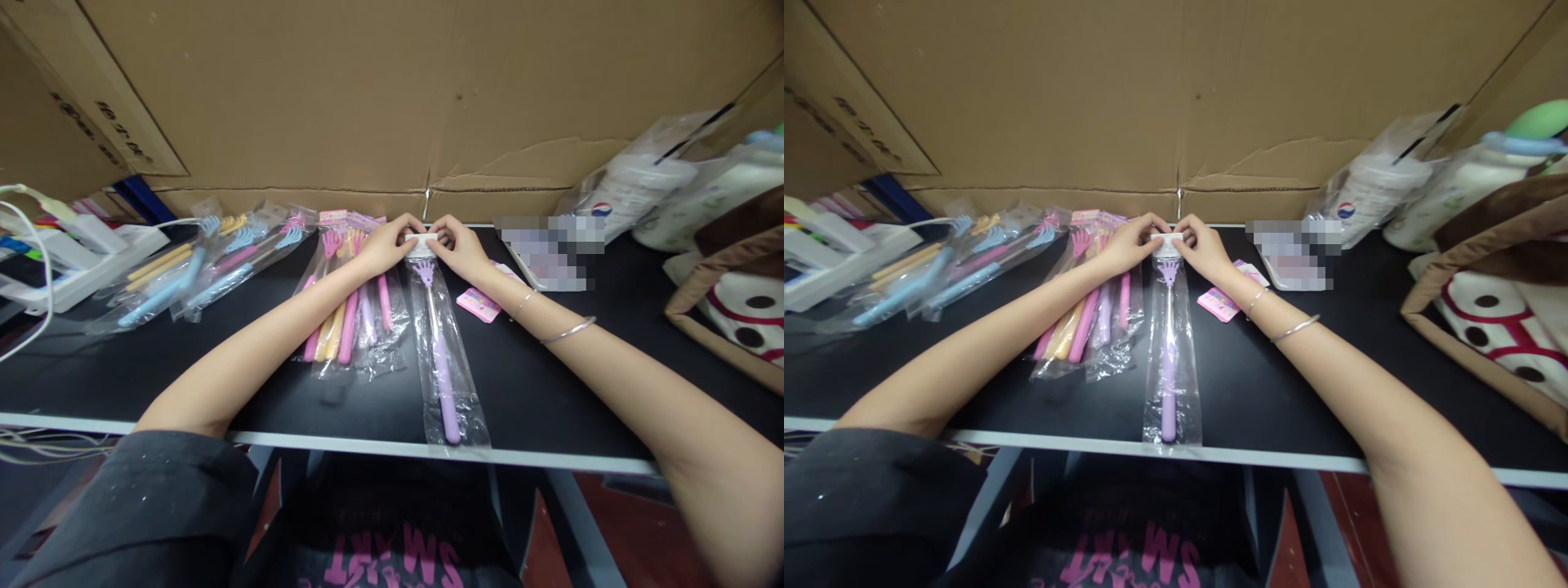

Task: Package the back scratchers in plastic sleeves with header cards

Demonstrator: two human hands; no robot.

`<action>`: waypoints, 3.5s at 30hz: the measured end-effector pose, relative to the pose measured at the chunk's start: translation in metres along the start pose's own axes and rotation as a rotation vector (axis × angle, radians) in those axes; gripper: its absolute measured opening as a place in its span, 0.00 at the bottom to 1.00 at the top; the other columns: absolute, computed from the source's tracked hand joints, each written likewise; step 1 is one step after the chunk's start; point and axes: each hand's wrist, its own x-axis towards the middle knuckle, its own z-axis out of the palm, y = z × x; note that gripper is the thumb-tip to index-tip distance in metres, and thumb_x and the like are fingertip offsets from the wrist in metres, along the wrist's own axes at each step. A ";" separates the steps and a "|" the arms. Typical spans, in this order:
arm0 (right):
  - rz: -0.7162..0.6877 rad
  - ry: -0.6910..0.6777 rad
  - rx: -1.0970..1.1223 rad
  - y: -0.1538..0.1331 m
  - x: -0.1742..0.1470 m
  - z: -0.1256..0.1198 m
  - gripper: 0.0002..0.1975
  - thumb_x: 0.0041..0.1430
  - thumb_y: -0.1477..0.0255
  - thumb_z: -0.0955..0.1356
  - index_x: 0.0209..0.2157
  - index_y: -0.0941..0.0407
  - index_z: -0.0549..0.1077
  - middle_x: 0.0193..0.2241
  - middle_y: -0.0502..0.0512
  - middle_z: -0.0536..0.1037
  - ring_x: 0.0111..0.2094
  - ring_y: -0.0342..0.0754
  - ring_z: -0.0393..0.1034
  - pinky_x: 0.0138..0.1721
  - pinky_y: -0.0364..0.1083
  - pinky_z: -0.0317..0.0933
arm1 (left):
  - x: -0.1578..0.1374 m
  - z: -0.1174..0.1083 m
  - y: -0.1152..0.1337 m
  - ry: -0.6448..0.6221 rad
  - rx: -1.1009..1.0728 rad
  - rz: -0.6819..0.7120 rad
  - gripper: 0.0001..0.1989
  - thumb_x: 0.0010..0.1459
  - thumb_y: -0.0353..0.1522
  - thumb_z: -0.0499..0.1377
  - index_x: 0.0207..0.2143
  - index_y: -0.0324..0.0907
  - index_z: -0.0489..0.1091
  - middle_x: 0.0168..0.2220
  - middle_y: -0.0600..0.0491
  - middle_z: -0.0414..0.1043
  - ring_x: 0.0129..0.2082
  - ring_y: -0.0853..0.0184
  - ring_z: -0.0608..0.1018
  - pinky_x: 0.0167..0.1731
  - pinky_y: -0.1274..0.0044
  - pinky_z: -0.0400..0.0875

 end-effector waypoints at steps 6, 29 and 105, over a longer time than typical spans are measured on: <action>-0.011 0.002 -0.043 -0.001 0.000 0.000 0.07 0.57 0.69 0.68 0.38 0.52 0.68 0.29 0.50 0.74 0.31 0.47 0.68 0.36 0.47 0.62 | -0.008 -0.006 0.013 0.007 0.161 -0.048 0.15 0.63 0.31 0.56 0.52 0.43 0.70 0.38 0.52 0.78 0.38 0.64 0.77 0.41 0.74 0.67; 0.115 -0.058 -0.364 0.005 0.002 -0.003 0.07 0.59 0.71 0.67 0.40 0.52 0.74 0.38 0.56 0.80 0.45 0.56 0.70 0.49 0.55 0.60 | -0.013 -0.007 0.025 -0.142 0.478 -0.113 0.16 0.66 0.33 0.53 0.54 0.44 0.70 0.51 0.48 0.78 0.57 0.54 0.74 0.57 0.64 0.66; 0.063 -0.103 -0.450 0.001 0.000 -0.001 0.10 0.61 0.70 0.64 0.42 0.53 0.75 0.44 0.60 0.78 0.46 0.58 0.67 0.47 0.55 0.59 | -0.012 -0.004 0.019 -0.171 0.485 -0.064 0.16 0.65 0.31 0.51 0.53 0.43 0.70 0.55 0.47 0.76 0.59 0.57 0.73 0.62 0.64 0.61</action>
